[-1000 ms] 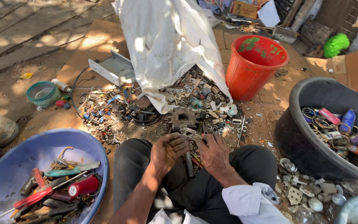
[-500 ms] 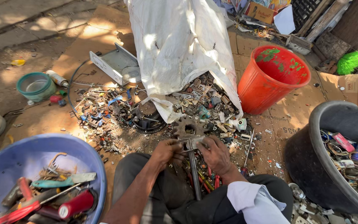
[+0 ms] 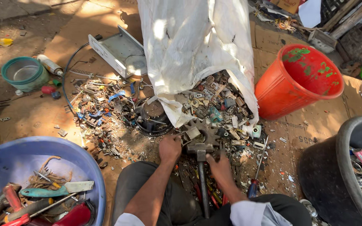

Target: The person sits on the ground and uses a hammer to repeatedly strike a metal gear-like object placed on a circular metal base. The person adjusts the object's position between strikes to break it into smaller pieces.

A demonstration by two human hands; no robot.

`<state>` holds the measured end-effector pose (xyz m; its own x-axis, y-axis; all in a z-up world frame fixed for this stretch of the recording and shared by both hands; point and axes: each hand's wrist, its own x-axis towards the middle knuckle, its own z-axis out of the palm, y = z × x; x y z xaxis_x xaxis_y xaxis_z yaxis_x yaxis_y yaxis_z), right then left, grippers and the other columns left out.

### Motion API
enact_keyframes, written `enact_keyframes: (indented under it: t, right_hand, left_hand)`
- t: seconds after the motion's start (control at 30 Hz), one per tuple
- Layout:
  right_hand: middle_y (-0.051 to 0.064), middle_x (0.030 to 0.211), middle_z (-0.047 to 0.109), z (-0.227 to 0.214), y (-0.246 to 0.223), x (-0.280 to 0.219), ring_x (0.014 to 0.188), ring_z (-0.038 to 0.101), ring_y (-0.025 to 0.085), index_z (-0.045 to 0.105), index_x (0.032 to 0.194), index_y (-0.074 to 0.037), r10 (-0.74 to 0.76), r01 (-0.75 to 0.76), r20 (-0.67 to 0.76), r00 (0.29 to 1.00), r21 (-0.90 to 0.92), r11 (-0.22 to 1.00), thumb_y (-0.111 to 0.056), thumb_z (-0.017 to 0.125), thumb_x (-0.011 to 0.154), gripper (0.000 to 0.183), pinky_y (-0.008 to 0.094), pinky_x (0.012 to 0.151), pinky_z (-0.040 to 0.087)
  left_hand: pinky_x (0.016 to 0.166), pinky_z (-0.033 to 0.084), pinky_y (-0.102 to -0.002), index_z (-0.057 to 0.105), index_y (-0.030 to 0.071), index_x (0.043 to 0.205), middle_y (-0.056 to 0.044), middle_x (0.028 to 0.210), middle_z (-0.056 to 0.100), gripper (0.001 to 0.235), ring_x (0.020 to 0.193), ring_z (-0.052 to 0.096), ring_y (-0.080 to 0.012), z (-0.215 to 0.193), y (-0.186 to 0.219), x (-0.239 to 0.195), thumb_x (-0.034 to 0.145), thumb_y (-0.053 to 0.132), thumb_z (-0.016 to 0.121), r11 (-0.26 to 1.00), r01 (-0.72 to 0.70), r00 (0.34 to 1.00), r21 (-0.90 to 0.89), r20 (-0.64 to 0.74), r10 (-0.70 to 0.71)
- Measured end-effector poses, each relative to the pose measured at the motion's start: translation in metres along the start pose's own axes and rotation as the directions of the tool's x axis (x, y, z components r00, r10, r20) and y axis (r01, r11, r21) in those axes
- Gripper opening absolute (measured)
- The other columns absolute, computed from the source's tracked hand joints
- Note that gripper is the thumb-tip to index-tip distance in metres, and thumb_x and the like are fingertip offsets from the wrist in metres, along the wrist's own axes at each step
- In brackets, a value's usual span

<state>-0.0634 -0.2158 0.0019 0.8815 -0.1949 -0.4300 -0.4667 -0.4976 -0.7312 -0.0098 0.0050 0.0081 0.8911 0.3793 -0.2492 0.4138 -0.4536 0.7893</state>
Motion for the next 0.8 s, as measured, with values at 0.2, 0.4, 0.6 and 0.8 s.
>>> enact_keyframes:
  t: [0.2, 0.4, 0.6, 0.8]
  right_hand:
    - [0.009, 0.067, 0.062, 0.013, 0.003, -0.047, 0.051, 0.058, 0.022, 0.06, 0.104, -0.004, 0.357, -0.508, 0.454, 0.817, 0.269, 0.818, -0.04, 0.067, 0.095, 0.038, 0.038, 0.049, 0.05]
    - [0.005, 0.064, 0.058, -0.008, -0.033, -0.066, 0.045, 0.05, 0.016, 0.058, 0.099, -0.006, 0.278, -0.347, 0.257, 0.926, 0.281, 0.895, -0.04, 0.059, 0.099, 0.034, 0.035, 0.039, 0.045]
    - [0.004, 0.065, 0.062, -0.045, -0.054, -0.059, 0.045, 0.058, 0.017, 0.055, 0.111, -0.005, -0.271, 0.265, 0.011, 0.963, -0.241, 0.933, -0.036, 0.056, 0.098, 0.033, 0.037, 0.037, 0.05]
    - [0.011, 0.064, 0.066, -0.022, -0.061, -0.046, 0.05, 0.064, 0.023, 0.047, 0.123, -0.001, -0.143, 0.207, 0.163, 0.976, -0.515, 0.832, -0.04, 0.05, 0.103, 0.044, 0.041, 0.046, 0.05]
  left_hand:
    - [0.088, 0.056, -0.049, 0.077, 0.004, 0.104, -0.022, 0.107, 0.072, 0.031, 0.096, 0.071, -0.0395, 0.007, 0.0, -0.001, 0.083, 0.025, 0.071, 0.99, 0.02, 0.998, 0.137, 0.056, -0.028]
    - [0.087, 0.056, -0.049, 0.076, 0.003, 0.098, -0.021, 0.094, 0.075, 0.028, 0.089, 0.074, -0.0375, 0.0, 0.013, -0.003, 0.091, 0.03, 0.068, 0.985, 0.023, 0.995, 0.171, 0.096, -0.04]
    - [0.084, 0.056, -0.05, 0.076, 0.003, 0.092, -0.021, 0.088, 0.075, 0.022, 0.081, 0.073, -0.0363, 0.004, 0.012, 0.001, 0.088, 0.021, 0.064, 0.979, 0.034, 0.993, 0.2, 0.105, -0.056]
    - [0.083, 0.058, -0.05, 0.076, 0.002, 0.086, -0.022, 0.084, 0.074, 0.021, 0.079, 0.073, -0.0367, 0.005, 0.009, 0.001, 0.085, 0.019, 0.066, 0.98, 0.059, 0.993, 0.189, 0.091, -0.078]
